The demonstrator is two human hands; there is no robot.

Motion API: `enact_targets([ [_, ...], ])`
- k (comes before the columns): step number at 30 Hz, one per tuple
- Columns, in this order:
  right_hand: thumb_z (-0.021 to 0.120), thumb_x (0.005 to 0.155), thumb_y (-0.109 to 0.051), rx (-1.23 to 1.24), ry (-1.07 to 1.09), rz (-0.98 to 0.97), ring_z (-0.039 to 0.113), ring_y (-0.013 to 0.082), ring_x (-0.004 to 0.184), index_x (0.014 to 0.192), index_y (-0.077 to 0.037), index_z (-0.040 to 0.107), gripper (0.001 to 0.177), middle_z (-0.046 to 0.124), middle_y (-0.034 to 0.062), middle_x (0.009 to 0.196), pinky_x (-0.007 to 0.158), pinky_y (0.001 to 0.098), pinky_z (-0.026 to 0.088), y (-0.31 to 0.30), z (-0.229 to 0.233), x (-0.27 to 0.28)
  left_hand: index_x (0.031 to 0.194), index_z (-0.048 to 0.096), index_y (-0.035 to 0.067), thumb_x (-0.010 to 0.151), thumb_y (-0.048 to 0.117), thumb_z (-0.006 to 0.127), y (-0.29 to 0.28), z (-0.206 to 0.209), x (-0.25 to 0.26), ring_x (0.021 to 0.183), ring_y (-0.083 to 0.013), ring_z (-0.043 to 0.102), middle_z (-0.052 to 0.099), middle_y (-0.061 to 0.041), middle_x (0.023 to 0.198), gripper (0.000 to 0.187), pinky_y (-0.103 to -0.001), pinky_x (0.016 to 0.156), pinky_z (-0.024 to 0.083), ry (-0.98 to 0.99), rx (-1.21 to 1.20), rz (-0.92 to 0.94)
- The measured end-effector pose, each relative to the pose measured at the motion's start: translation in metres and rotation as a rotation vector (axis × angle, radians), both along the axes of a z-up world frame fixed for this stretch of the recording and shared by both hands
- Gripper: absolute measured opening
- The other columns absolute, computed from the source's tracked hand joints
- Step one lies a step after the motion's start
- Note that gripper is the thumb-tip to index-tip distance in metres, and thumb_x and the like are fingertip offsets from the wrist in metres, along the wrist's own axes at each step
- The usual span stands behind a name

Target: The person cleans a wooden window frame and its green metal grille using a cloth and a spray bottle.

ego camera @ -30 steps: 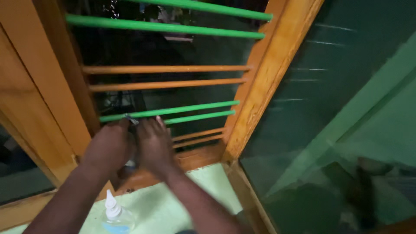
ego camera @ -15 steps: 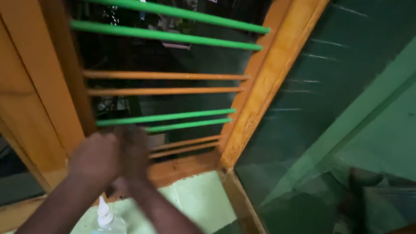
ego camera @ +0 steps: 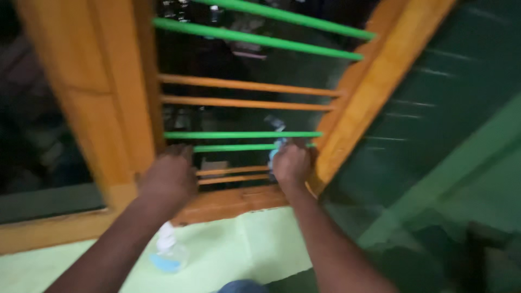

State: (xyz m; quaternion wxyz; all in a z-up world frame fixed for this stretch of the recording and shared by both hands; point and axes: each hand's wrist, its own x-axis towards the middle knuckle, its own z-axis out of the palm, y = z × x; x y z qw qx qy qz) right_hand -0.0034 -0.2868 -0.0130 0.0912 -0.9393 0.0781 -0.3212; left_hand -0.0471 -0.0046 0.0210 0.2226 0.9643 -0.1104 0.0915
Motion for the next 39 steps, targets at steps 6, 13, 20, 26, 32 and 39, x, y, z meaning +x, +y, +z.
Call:
enact_targets([
  [6,0.063,0.089,-0.009,0.183,-0.54,0.575,0.059,0.0423,0.107,0.122,0.006,0.064,0.036,0.066,0.0239,0.115,0.095,0.0502,0.045,0.161,-0.044,-0.007,0.135,0.053,0.008,0.094,0.027,0.066,0.003,-0.003,0.014,0.11,-0.0393,0.069,0.07,-0.019,0.121,0.047,-0.054,0.09,0.058,0.229,0.108,0.075],
  [13,0.058,0.096,-0.007,-0.16,-0.157,0.6,0.061,0.0347,0.122,0.13,-0.006,0.064,0.035,0.066,0.0133,0.131,0.11,0.048,0.047,0.1,-0.008,-0.017,0.131,0.057,0.008,0.088,0.015,0.068,0.009,0.009,0.012,0.102,-0.0408,0.072,0.074,-0.021,0.111,0.045,-0.052,0.088,0.06,0.037,0.1,0.051],
  [20,0.056,0.101,-0.011,-0.139,-0.206,0.022,0.067,0.0309,0.102,0.128,-0.007,0.064,0.028,0.068,0.0143,0.114,0.087,0.0441,0.059,-0.013,-0.006,-0.002,0.133,0.054,0.007,0.087,0.008,0.063,0.004,0.015,-0.006,0.105,-0.0403,0.069,0.069,-0.021,0.116,0.046,-0.052,0.089,0.057,0.027,0.015,0.061],
  [26,0.047,0.106,-0.008,0.72,-0.202,0.557,0.062,0.0291,0.106,0.123,-0.003,0.064,0.023,0.062,0.0143,0.113,0.094,0.0454,0.052,0.158,-0.028,-0.017,0.135,0.053,0.007,0.078,0.031,0.082,0.0,0.029,-0.01,0.104,-0.0394,0.071,0.073,-0.023,0.108,0.069,-0.051,0.088,0.059,0.172,0.046,0.133],
  [32,0.062,0.079,0.002,-0.035,-0.149,0.629,0.059,0.0368,0.118,0.125,0.001,0.061,0.046,0.065,0.0218,0.122,0.108,0.0504,0.046,0.13,-0.015,-0.02,0.13,0.057,0.008,0.085,0.017,0.071,-0.001,0.027,-0.007,0.097,-0.0455,0.072,0.074,-0.027,0.099,0.048,-0.055,0.088,0.058,0.067,-0.036,0.13],
  [39,0.053,0.104,-0.013,-0.077,-0.216,0.109,0.068,0.0251,0.078,0.12,-0.008,0.065,0.021,0.071,0.0118,0.095,0.07,0.0424,0.059,0.006,0.011,-0.026,0.12,0.059,0.007,0.081,0.01,0.067,0.007,0.016,-0.002,0.094,-0.047,0.07,0.072,-0.026,0.098,0.04,-0.059,0.08,0.057,-0.026,-0.091,0.088],
])
